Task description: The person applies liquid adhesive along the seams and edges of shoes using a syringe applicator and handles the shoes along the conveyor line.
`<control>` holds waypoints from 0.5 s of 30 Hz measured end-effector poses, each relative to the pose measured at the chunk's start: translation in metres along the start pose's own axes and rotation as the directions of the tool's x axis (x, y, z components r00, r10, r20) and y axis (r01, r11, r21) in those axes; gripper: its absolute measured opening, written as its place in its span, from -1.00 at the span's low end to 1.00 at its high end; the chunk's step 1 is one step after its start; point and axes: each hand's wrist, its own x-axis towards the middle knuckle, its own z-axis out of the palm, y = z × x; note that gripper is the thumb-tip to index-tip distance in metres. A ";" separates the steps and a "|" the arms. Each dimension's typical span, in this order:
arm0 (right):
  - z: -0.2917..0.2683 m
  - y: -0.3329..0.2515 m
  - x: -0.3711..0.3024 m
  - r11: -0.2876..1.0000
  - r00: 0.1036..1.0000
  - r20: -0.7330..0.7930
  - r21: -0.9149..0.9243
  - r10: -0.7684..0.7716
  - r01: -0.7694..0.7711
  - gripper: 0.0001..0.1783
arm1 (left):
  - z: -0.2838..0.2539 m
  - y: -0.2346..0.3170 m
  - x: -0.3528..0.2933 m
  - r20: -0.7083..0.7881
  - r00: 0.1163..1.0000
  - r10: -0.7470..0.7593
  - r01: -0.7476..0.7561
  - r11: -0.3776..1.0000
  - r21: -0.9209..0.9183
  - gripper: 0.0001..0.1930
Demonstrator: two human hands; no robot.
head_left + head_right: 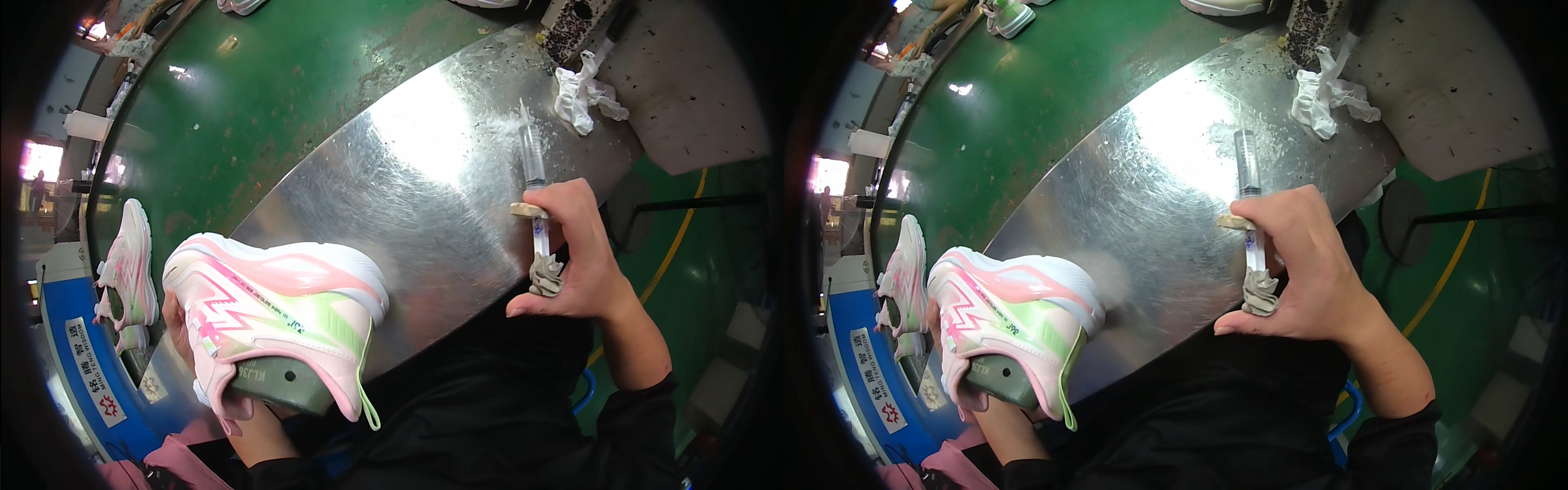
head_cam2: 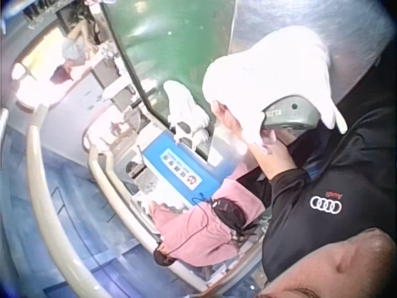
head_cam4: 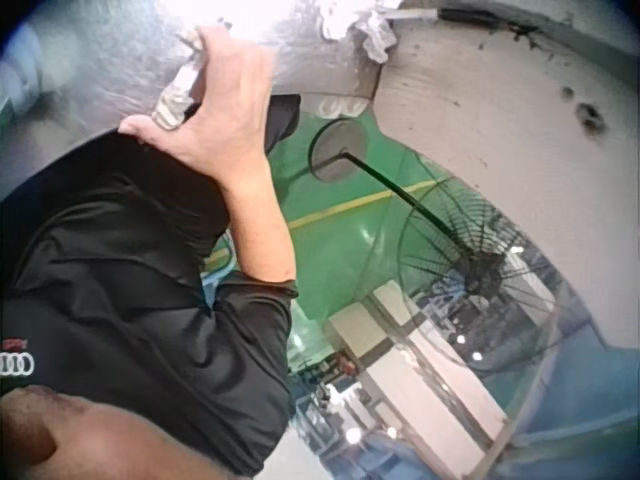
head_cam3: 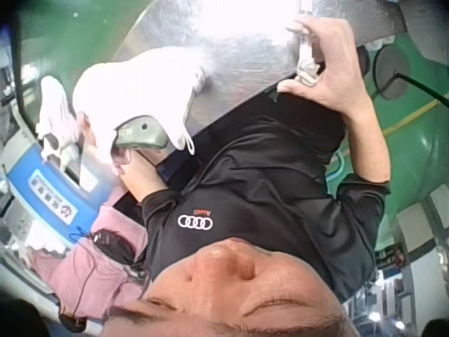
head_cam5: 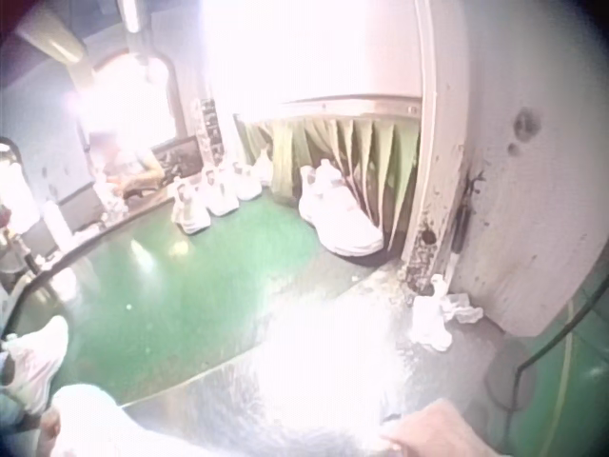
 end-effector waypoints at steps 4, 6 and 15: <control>0.002 0.010 0.000 0.999 0.999 0.009 0.022 0.049 -0.050 -0.01 | 0.011 -0.002 0.000 -0.017 0.998 0.061 -0.058 0.991 0.119 -0.37; 0.002 0.012 -0.003 0.993 0.995 0.017 0.049 0.103 -0.103 0.02 | 0.014 -0.004 -0.004 -0.019 0.997 0.080 -0.075 0.983 0.168 -0.37; -0.005 -0.008 -0.018 0.911 0.973 0.102 0.343 0.205 -0.228 0.16 | 0.014 -0.007 -0.013 -0.042 0.987 0.152 -0.132 0.943 0.306 -0.38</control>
